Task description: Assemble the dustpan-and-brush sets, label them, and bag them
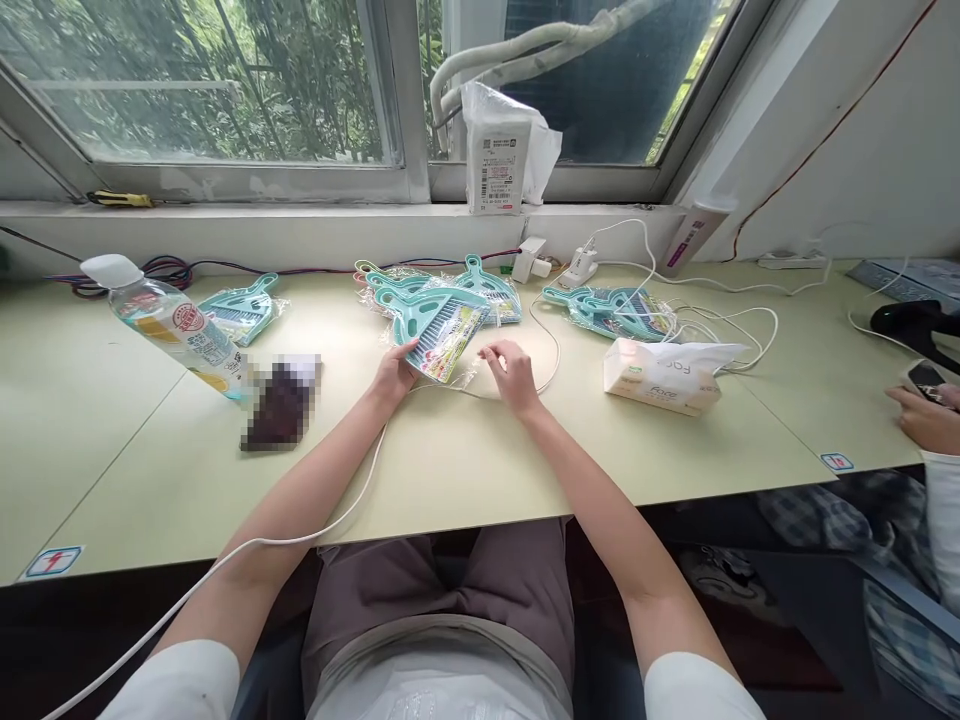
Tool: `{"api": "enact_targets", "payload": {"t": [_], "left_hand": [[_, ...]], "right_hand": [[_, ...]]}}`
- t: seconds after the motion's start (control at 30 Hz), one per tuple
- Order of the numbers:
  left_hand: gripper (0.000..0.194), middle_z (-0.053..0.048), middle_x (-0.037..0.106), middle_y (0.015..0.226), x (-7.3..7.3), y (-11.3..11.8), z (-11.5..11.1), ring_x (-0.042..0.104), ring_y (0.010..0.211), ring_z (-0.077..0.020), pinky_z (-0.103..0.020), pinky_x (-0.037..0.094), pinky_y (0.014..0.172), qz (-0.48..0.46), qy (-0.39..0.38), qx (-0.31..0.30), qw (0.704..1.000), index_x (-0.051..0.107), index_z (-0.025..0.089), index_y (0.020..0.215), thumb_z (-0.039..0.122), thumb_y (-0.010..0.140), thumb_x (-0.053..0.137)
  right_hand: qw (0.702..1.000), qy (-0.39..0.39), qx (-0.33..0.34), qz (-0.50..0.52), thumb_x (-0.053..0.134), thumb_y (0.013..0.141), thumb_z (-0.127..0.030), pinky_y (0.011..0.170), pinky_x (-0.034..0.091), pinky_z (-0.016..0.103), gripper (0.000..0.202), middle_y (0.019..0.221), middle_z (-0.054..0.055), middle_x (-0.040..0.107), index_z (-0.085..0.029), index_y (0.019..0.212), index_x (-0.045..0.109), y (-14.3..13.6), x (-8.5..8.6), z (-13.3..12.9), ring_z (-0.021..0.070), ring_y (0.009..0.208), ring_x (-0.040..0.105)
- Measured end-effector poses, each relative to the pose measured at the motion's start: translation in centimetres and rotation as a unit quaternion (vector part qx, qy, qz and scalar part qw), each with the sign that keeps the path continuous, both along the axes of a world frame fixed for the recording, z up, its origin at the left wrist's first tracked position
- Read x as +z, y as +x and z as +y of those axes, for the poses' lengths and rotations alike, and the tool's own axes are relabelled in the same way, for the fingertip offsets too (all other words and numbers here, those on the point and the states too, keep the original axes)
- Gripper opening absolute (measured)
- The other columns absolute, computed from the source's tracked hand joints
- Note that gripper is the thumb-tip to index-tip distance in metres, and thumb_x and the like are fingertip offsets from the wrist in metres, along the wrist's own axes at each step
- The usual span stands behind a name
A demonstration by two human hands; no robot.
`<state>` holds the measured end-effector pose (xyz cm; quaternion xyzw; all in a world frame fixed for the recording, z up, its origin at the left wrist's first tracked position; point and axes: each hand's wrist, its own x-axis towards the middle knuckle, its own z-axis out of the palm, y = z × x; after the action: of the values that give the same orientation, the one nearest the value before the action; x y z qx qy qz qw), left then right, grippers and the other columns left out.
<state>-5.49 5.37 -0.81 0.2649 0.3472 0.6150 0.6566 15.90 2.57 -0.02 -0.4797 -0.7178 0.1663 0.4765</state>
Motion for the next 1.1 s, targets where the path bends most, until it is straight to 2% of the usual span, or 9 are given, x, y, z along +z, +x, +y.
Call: {"api": "enact_targets", "payload": {"t": [0.07, 0.17, 0.27, 0.37, 0.53, 0.7, 0.87, 1.0, 1.1], "left_hand": [[0.033, -0.005, 0.073, 0.092, 0.1, -0.1, -0.1, 0.069, 0.081, -0.0149, -0.028, 0.055, 0.081, -0.004, 0.002, -0.019, 1.0, 0.062, 0.013, 0.11, 0.012, 0.077, 0.064], [0.03, -0.005, 0.072, 0.098, 0.2, 0.1, -0.4, 0.068, 0.085, -0.0146, -0.027, 0.054, 0.081, -0.013, 0.034, -0.058, 0.998, 0.063, 0.014, 0.11, 0.018, 0.08, 0.065], [0.03, -0.004, 0.07, 0.108, 0.1, 0.4, -0.6, 0.067, 0.096, -0.0157, -0.028, 0.053, 0.086, -0.014, 0.08, -0.1, 0.992, 0.062, 0.019, 0.112, 0.029, 0.084, 0.065], [0.037, -0.004, 0.066, 0.118, -0.1, 0.4, -0.7, 0.063, 0.107, -0.0195, -0.034, 0.05, 0.093, 0.01, 0.1, -0.142, 0.985, 0.06, 0.022, 0.117, 0.041, 0.085, 0.062], [0.047, -0.006, 0.066, 0.121, -0.1, 0.0, -0.6, 0.06, 0.112, -0.0236, -0.039, 0.048, 0.094, 0.083, 0.114, -0.194, 0.971, 0.059, 0.023, 0.12, 0.052, 0.083, 0.06], [0.056, -0.01, 0.07, 0.108, -0.5, -0.3, -0.4, 0.064, 0.103, -0.0238, -0.037, 0.049, 0.09, 0.165, 0.145, -0.25, 0.943, 0.065, 0.018, 0.113, 0.06, 0.077, 0.064], [0.063, -0.012, 0.071, 0.102, -0.7, 0.1, 0.1, 0.066, 0.098, -0.0225, -0.035, 0.05, 0.087, 0.201, 0.1, -0.174, 0.959, 0.068, 0.014, 0.105, 0.069, 0.076, 0.058], [0.052, -0.013, 0.071, 0.106, -0.1, -0.3, 0.8, 0.068, 0.09, -0.0197, -0.035, 0.053, 0.083, 0.17, 0.037, -0.059, 0.983, 0.064, 0.014, 0.114, 0.057, 0.088, 0.05], [0.049, -0.011, 0.068, 0.114, 0.7, -2.2, 1.5, 0.068, 0.091, -0.0165, -0.031, 0.053, 0.083, 0.107, 0.032, 0.036, 0.993, 0.057, 0.019, 0.125, 0.051, 0.096, 0.035]], "right_hand": [[0.995, -0.066, 0.051, 0.051, 0.046, 0.091, -0.047, 0.077, 0.048, 0.033, 0.034, 0.089, 0.006, 0.069, -0.02, 0.094, 0.066, -0.2, -0.3, 0.2, 0.0183, 0.083, 0.062], [0.972, -0.146, 0.05, 0.177, 0.06, 0.08, -0.054, 0.07, 0.049, 0.03, 0.04, 0.088, 0.004, 0.068, -0.021, 0.102, 0.061, -0.2, -1.0, 1.0, 0.0163, 0.076, 0.062], [0.927, -0.198, 0.059, 0.313, 0.073, 0.068, -0.052, 0.078, 0.053, 0.031, 0.045, 0.09, 0.002, 0.067, -0.022, 0.097, 0.057, 0.3, -1.7, 1.8, 0.015, 0.079, 0.064], [0.887, -0.24, 0.107, 0.379, 0.08, 0.062, -0.047, 0.09, 0.052, 0.033, 0.045, 0.096, 0.002, 0.068, -0.022, 0.092, 0.058, 0.6, -2.1, 2.4, 0.016, 0.09, 0.065], [0.868, -0.219, 0.084, 0.437, 0.086, 0.055, -0.037, 0.094, 0.051, 0.037, 0.056, 0.092, -0.002, 0.071, -0.025, 0.1, 0.055, 0.8, -2.2, 2.6, 0.0166, 0.092, 0.066], [0.863, -0.185, 0.082, 0.463, 0.085, 0.055, -0.04, 0.091, 0.053, 0.034, 0.051, 0.101, 0.001, 0.07, -0.024, 0.096, 0.061, 1.3, -1.6, 2.6, 0.0189, 0.099, 0.065], [0.857, -0.203, 0.066, 0.468, 0.086, 0.056, -0.039, 0.08, 0.056, 0.031, 0.049, 0.095, -0.001, 0.071, -0.024, 0.096, 0.062, 1.5, -1.2, 2.4, 0.0171, 0.091, 0.067], [0.855, -0.204, 0.064, 0.473, 0.087, 0.056, -0.038, 0.073, 0.058, 0.028, 0.046, 0.089, 0.0, 0.071, -0.021, 0.092, 0.065, 1.5, -1.0, 2.5, 0.0152, 0.081, 0.067], [0.848, -0.197, 0.026, 0.49, 0.087, 0.055, -0.037, 0.071, 0.058, 0.026, 0.046, 0.087, 0.001, 0.072, -0.019, 0.091, 0.066, 2.1, -0.9, 2.8, 0.0149, 0.078, 0.067]]}}
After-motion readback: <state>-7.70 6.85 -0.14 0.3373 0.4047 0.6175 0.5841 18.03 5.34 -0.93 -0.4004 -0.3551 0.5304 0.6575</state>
